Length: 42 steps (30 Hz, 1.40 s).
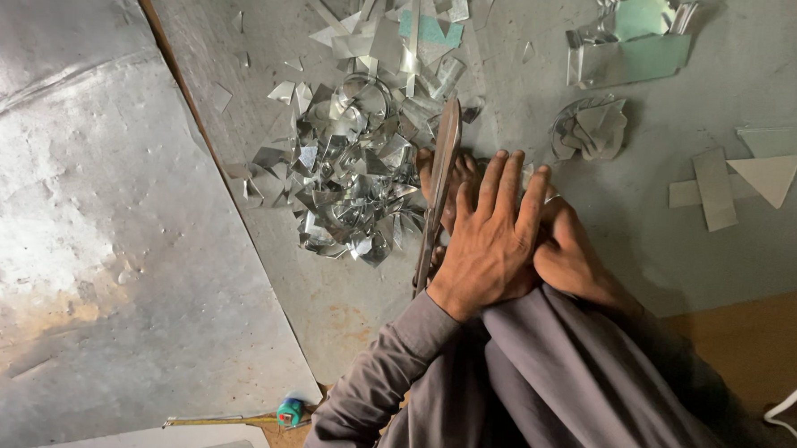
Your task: The person sits on the floor and uses large shears to cut small rectangular glass pieces into smaller fragments. They repeatedly pick up pieces, position them in the shears, and cut them, accumulating a pile of glass shards on the floor.
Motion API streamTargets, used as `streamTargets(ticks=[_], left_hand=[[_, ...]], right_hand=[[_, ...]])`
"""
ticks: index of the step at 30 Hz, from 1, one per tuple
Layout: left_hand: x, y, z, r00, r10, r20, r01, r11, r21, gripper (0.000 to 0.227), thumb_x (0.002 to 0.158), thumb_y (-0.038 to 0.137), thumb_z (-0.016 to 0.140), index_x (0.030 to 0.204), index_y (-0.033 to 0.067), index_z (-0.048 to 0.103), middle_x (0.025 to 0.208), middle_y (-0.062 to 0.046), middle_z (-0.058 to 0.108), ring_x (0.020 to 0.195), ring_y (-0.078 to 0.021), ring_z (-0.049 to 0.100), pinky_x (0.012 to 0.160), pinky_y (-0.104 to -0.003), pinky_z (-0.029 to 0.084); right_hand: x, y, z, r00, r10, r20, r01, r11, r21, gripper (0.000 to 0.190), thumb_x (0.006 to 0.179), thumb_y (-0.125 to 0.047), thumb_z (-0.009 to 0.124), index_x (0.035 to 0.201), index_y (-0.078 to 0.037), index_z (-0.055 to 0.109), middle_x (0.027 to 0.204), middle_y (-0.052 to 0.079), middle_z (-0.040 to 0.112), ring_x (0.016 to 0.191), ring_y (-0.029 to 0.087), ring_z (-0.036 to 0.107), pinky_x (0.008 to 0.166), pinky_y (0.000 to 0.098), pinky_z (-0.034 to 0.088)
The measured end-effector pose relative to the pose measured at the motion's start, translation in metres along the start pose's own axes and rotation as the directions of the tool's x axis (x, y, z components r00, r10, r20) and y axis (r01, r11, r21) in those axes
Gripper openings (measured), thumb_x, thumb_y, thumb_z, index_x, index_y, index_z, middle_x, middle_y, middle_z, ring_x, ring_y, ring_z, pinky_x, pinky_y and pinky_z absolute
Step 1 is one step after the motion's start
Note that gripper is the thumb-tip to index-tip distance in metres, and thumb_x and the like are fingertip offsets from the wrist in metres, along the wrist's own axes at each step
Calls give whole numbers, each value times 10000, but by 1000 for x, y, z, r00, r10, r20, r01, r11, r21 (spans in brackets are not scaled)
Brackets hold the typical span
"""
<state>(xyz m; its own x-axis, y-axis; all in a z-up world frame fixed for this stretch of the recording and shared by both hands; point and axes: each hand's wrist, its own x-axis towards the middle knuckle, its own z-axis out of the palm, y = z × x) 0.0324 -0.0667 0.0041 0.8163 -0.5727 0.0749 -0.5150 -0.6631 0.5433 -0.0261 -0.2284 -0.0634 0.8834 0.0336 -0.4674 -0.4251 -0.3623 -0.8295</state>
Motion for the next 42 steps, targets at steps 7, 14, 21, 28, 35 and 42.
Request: streamTargets(ticks=[7,14,21,28,35,42], left_hand=[[0,1,-11,998,-58,29,58,998,-8,569,937,201,572,1454,-3,446,1525,-285,419,1409,-457,426,1093,-611,398],[0,9,-44,993,-116,25,115,992,48,643,928,76,623,1529,-3,409,1546,-260,426,1450,-428,412,1179,-595,353],[-22,-42,-80,930,-340,140,264,352,-898,858,834,119,839,1550,13,378,1481,-207,552,1376,-308,583,1140,-438,529],[-42,-62,-50,958,-202,202,84,-475,-876,583,951,88,801,1462,-65,563,1298,-196,692,1221,-280,680,1118,-417,533],[-57,-66,-53,933,-301,195,117,-260,-959,658,951,130,810,1494,-47,483,1419,-193,624,1318,-260,629,1167,-411,518],[-152,-61,-22,750,-655,93,607,626,-490,917,716,451,883,1396,-19,487,1183,-204,660,934,-311,684,788,-418,570]], right_hand=[[-2,-18,-12,983,-141,121,106,961,254,399,841,84,515,1235,69,572,1004,175,695,888,199,665,735,330,561],[-20,-56,-11,988,92,128,-86,995,-49,391,894,5,573,1281,14,512,776,120,655,652,184,639,579,346,529],[-14,-84,-27,874,53,483,-380,694,612,135,1028,-130,513,1052,-40,415,800,100,593,618,132,527,533,299,464],[-6,-110,-13,671,-96,735,-489,689,536,237,1123,-153,486,996,47,510,831,108,567,652,138,529,557,289,474],[-2,-101,-11,699,-48,713,-439,758,481,167,1037,-177,478,993,-17,473,804,157,642,617,182,657,541,313,552],[63,-79,-15,961,-249,120,195,919,343,280,1098,-69,481,943,-76,249,781,128,589,600,150,597,452,289,462]])
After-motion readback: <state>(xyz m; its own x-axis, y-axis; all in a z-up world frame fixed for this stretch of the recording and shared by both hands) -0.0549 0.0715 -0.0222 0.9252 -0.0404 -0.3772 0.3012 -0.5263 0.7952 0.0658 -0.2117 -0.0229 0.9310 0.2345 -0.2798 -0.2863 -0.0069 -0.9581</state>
